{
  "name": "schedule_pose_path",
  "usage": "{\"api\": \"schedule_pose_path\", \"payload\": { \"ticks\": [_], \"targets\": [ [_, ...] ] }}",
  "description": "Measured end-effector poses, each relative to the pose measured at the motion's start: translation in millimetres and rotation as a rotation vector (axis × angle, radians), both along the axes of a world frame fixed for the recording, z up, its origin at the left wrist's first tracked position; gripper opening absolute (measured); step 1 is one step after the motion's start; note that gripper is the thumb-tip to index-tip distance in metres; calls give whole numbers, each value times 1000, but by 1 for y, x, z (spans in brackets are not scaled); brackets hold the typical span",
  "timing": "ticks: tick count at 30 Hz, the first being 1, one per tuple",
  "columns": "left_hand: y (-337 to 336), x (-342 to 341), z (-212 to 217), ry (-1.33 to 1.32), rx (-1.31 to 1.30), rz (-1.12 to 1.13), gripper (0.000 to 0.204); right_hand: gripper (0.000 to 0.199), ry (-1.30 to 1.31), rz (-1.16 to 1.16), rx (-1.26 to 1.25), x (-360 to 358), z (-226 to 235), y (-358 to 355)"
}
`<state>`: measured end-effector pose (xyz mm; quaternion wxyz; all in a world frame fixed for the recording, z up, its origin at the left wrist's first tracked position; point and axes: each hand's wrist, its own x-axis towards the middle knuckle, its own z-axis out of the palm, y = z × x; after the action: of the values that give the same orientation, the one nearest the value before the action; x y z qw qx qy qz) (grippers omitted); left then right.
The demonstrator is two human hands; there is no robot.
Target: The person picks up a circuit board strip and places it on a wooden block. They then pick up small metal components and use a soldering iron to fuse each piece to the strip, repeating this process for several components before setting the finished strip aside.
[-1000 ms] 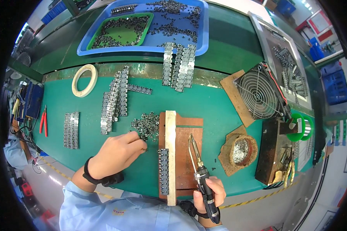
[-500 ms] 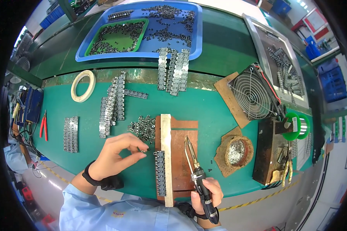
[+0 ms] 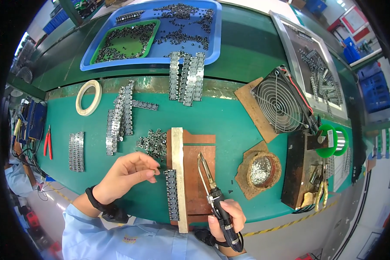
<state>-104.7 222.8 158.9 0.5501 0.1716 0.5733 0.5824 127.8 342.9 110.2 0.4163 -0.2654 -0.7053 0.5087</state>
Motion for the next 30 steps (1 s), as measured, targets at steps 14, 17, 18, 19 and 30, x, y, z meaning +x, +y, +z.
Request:
{"api": "schedule_pose_path", "payload": {
  "ticks": [14, 17, 18, 19, 30],
  "targets": [
    [6, 16, -8, -162, -13, 62, 8, 44, -54, 23, 21, 4, -3, 2],
    [5, 16, -10, -153, -20, 55, 9, 39, -9, 9, -25, 3, -2, 0],
    [4, 16, -11, -145, -26, 52, 8, 39, -12, 11, -27, 2, -3, -1],
    [5, 16, -11, -137, -30, 44, 8, 39, -16, 8, -26, 3, -2, 0],
    [6, 15, -12, -128, -24, 15, 8, 42, -33, 12, 1, 4, -5, 0]
  ]
}}
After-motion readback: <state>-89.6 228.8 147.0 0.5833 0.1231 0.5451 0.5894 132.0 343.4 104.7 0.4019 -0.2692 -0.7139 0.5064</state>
